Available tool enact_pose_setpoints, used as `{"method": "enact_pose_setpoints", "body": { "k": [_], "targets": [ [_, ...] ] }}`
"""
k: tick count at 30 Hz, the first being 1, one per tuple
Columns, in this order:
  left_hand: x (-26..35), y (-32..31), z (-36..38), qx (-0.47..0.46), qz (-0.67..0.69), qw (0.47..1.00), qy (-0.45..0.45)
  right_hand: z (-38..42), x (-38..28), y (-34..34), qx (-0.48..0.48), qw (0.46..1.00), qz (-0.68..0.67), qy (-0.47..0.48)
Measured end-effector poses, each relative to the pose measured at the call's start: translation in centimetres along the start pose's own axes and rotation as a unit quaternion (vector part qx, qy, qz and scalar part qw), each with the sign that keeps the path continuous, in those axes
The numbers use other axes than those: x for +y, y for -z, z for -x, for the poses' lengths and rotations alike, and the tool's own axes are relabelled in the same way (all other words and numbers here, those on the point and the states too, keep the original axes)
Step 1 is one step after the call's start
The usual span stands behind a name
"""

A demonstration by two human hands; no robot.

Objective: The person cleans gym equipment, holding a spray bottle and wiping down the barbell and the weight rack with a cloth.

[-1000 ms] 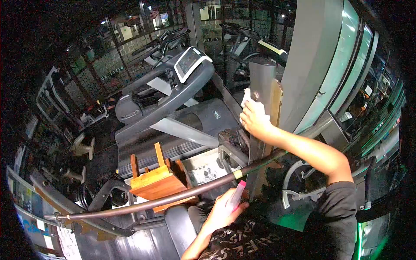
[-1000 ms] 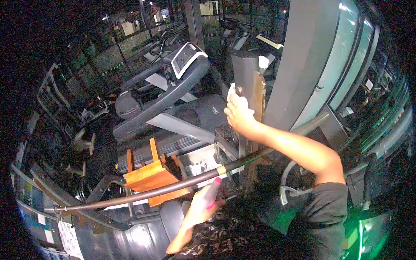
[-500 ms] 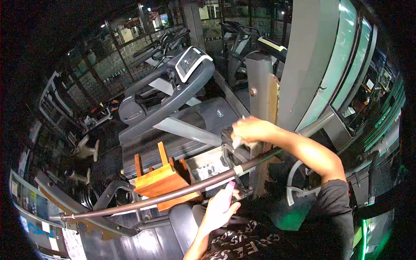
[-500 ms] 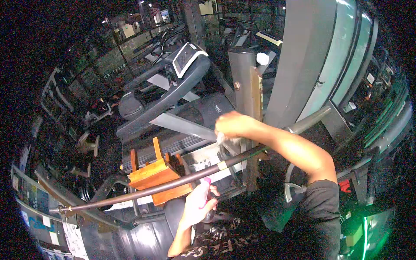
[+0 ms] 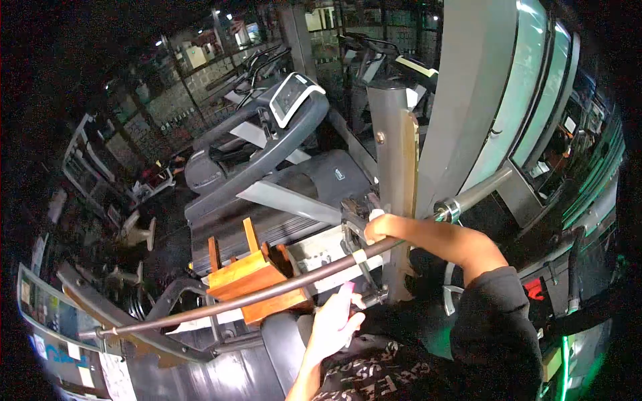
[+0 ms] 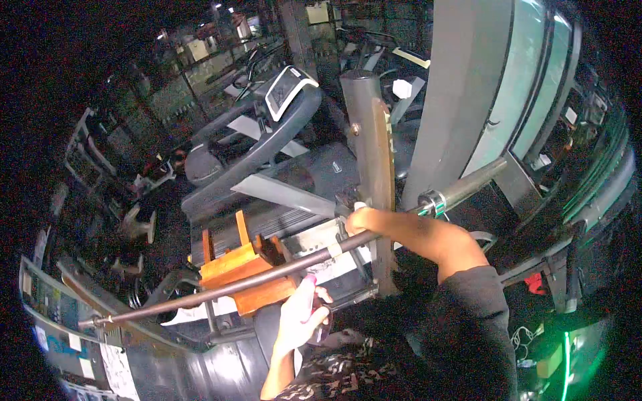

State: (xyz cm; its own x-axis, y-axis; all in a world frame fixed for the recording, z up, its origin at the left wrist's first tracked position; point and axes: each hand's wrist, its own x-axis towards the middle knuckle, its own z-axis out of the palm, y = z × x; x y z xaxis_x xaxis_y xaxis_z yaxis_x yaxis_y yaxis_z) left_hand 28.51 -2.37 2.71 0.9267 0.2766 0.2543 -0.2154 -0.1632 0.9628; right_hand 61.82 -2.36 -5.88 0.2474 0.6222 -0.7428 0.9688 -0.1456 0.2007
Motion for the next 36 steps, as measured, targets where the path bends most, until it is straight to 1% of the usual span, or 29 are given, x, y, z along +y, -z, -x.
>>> {"method": "enact_pose_setpoints", "body": {
  "k": [1, 2, 3, 5, 6, 7, 8, 9, 10, 11, 12, 13, 14, 15, 16, 18, 19, 21, 22, 23, 26, 27, 28, 30, 31, 32, 33, 35, 36],
  "targets": [
    [0.2, 0.0, 0.4, 0.010, -0.020, 1.000, 0.003, -0.3, 0.0, -0.1, -0.053, 0.991, -0.115, 0.030],
    [0.3, -0.1, 0.9, 0.023, -0.008, 1.000, 0.019, 0.2, 0.2, 0.2, -0.054, 0.992, -0.111, 0.032],
    [0.1, 0.0, 1.3, 0.027, -0.027, 0.999, 0.020, 1.4, 0.5, 0.7, -0.112, 0.973, -0.189, 0.067],
    [0.0, -0.1, 2.0, 0.031, -0.045, 0.998, 0.015, 3.8, 1.0, 1.8, -0.165, 0.946, -0.263, 0.096],
    [0.1, -0.4, 2.3, 0.041, -0.001, 0.999, 0.031, 5.1, 0.7, 2.4, -0.025, 0.981, -0.178, 0.074],
    [0.1, -0.6, 2.7, 0.051, 0.043, 0.997, 0.047, 6.5, 0.4, 3.0, 0.115, 0.988, -0.088, 0.051],
    [0.0, -0.8, 3.0, 0.050, 0.042, 0.997, 0.044, 11.3, -0.8, 4.7, 0.162, 0.983, -0.086, 0.008],
    [-0.2, -1.0, 3.2, 0.048, 0.050, 0.997, 0.041, 13.0, 0.3, 4.8, 0.249, 0.957, -0.116, 0.090],
    [-0.4, -1.2, 3.7, 0.047, 0.059, 0.996, 0.041, 17.3, -0.9, 6.3, 0.322, 0.939, -0.056, 0.104],
    [-0.5, -1.3, 4.2, 0.047, 0.059, 0.996, 0.041, 19.8, -1.1, 5.6, 0.446, 0.880, -0.137, 0.093],
    [-0.6, -1.3, 4.7, 0.030, 0.000, 0.999, 0.033, 20.7, -1.3, 5.0, 0.621, 0.747, -0.078, 0.225],
    [-0.5, -1.4, 5.3, 0.015, -0.059, 0.998, 0.024, 22.6, -1.7, 3.4, 0.618, 0.741, -0.165, 0.205],
    [-0.3, -1.6, 6.1, 0.018, -0.058, 0.998, 0.022, 26.0, -4.0, 2.4, 0.609, 0.730, -0.249, 0.184],
    [0.0, -2.0, 7.1, 0.014, -0.067, 0.998, 0.002, 26.4, -5.3, 0.1, 0.575, 0.674, -0.421, 0.194],
    [0.2, -2.4, 8.1, 0.011, -0.076, 0.997, -0.018, 26.3, -6.7, -2.8, 0.520, 0.597, -0.579, 0.197],
    [1.5, -3.7, 10.4, 0.031, -0.092, 0.995, 0.021, 24.1, -10.7, -9.0, 0.522, 0.483, -0.694, 0.109],
    [1.7, -4.4, 11.9, 0.048, -0.089, 0.994, 0.028, 22.6, -12.0, -13.2, 0.425, 0.426, -0.789, 0.122],
    [1.7, -6.2, 15.2, 0.074, -0.085, 0.993, 0.044, 19.2, -16.9, -20.9, 0.275, 0.222, -0.919, 0.173],
    [1.7, -7.2, 16.9, 0.097, -0.040, 0.993, 0.049, 18.5, -20.1, -23.9, 0.229, 0.078, -0.947, 0.210],
    [1.8, -8.3, 18.2, 0.120, 0.005, 0.991, 0.051, 19.3, -22.5, -25.6, 0.203, 0.074, -0.958, 0.186],
    [2.7, -11.3, 21.3, 0.140, 0.014, 0.986, 0.089, 22.8, -26.0, -29.1, 0.091, 0.047, -0.984, 0.147],
    [3.0, -12.5, 22.0, 0.160, 0.088, 0.977, 0.113, 23.2, -26.5, -29.4, 0.086, -0.023, -0.978, 0.190],
    [3.1, -13.3, 22.7, 0.161, 0.085, 0.977, 0.111, 23.7, -26.4, -29.8, 0.086, -0.022, -0.977, 0.194],
    [3.2, -14.7, 23.3, 0.186, 0.099, 0.967, 0.144, 26.0, -25.8, -29.1, 0.114, -0.052, -0.943, 0.307],
    [3.5, -15.2, 23.3, 0.178, 0.075, 0.971, 0.139, 27.1, -25.0, -28.2, 0.105, -0.061, -0.949, 0.292],
    [3.8, -15.5, 23.2, 0.181, 0.071, 0.972, 0.136, 27.1, -24.3, -28.0, 0.103, -0.060, -0.947, 0.298],
    [4.0, -15.9, 23.1, 0.169, 0.043, 0.975, 0.140, 27.0, -23.6, -27.9, 0.119, -0.004, -0.940, 0.319],
    [4.0, -16.6, 22.5, 0.160, 0.010, 0.977, 0.142, 27.0, -22.0, -27.5, 0.133, 0.051, -0.928, 0.344],
    [3.7, -16.9, 21.9, 0.170, -0.027, 0.978, 0.120, 27.3, -21.2, -27.4, 0.035, -0.048, -0.935, 0.349]
  ]
}}
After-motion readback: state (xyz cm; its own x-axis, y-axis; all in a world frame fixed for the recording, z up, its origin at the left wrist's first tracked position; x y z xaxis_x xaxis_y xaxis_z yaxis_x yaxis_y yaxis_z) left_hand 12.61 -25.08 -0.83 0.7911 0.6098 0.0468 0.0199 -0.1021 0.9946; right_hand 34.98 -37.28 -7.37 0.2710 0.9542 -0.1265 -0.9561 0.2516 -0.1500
